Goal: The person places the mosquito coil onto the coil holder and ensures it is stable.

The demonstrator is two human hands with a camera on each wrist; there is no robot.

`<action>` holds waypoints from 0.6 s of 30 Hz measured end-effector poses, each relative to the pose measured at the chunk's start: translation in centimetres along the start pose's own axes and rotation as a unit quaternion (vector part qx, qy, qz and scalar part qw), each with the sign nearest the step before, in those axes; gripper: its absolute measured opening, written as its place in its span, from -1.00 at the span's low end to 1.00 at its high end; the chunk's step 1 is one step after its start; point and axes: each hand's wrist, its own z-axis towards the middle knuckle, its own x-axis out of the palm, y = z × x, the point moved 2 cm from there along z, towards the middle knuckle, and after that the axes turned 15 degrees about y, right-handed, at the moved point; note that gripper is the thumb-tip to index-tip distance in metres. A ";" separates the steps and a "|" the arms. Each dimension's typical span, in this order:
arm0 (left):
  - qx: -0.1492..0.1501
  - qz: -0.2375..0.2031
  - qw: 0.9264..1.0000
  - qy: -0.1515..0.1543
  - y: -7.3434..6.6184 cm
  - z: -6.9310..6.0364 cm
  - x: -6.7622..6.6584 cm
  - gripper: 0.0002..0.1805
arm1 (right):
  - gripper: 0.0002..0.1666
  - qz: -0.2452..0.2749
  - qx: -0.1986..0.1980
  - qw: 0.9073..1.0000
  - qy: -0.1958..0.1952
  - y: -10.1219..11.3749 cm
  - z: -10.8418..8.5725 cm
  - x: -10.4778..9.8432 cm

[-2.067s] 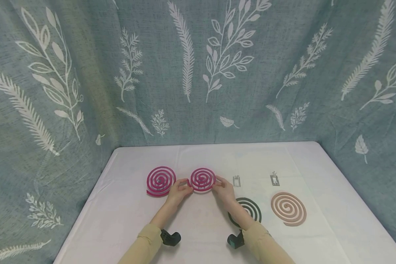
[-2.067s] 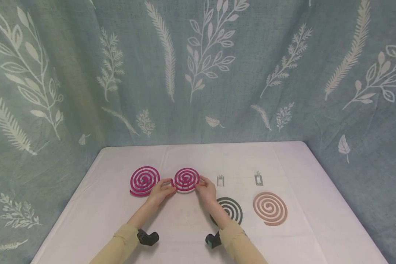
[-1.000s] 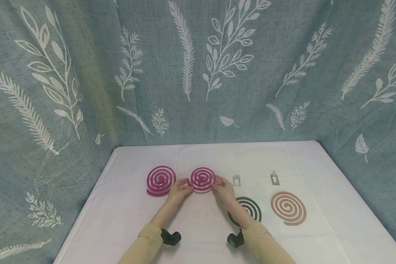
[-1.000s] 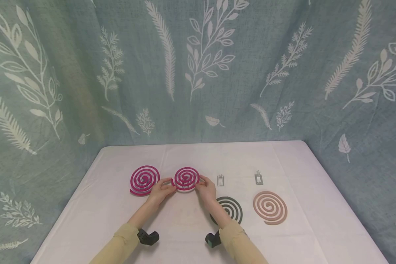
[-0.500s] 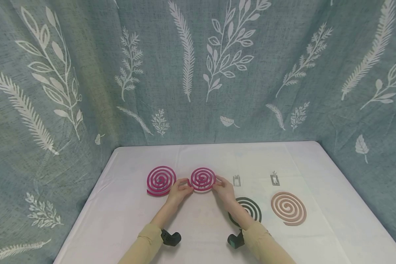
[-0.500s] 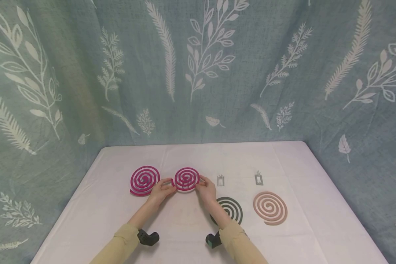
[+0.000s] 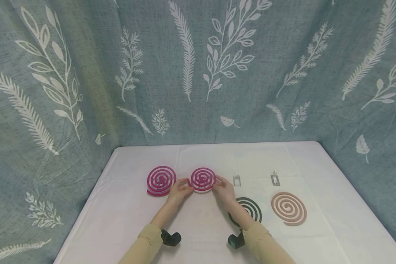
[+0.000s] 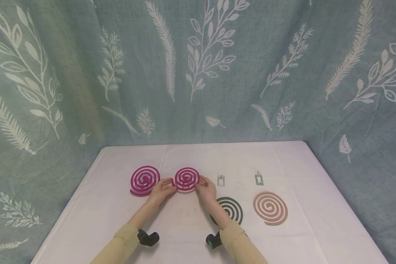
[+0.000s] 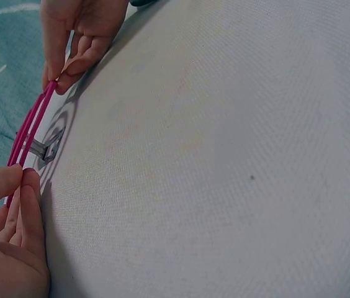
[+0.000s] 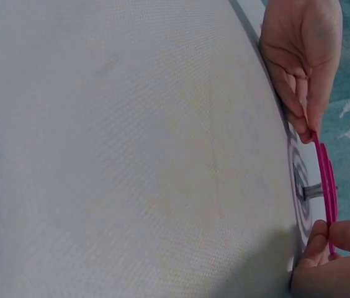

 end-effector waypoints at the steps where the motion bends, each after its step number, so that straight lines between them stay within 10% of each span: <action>1: 0.002 0.002 1.000 -0.001 0.2 0.1 -0.1 -0.43 | -0.45 0.000 0.000 1.000 0.000 0.0 0.0 0.0; 18: 0.013 0.007 1.000 -0.006 0.9 0.6 -0.2 -0.43 | -0.44 0.000 -0.005 1.000 -0.002 0.0 0.1 0.0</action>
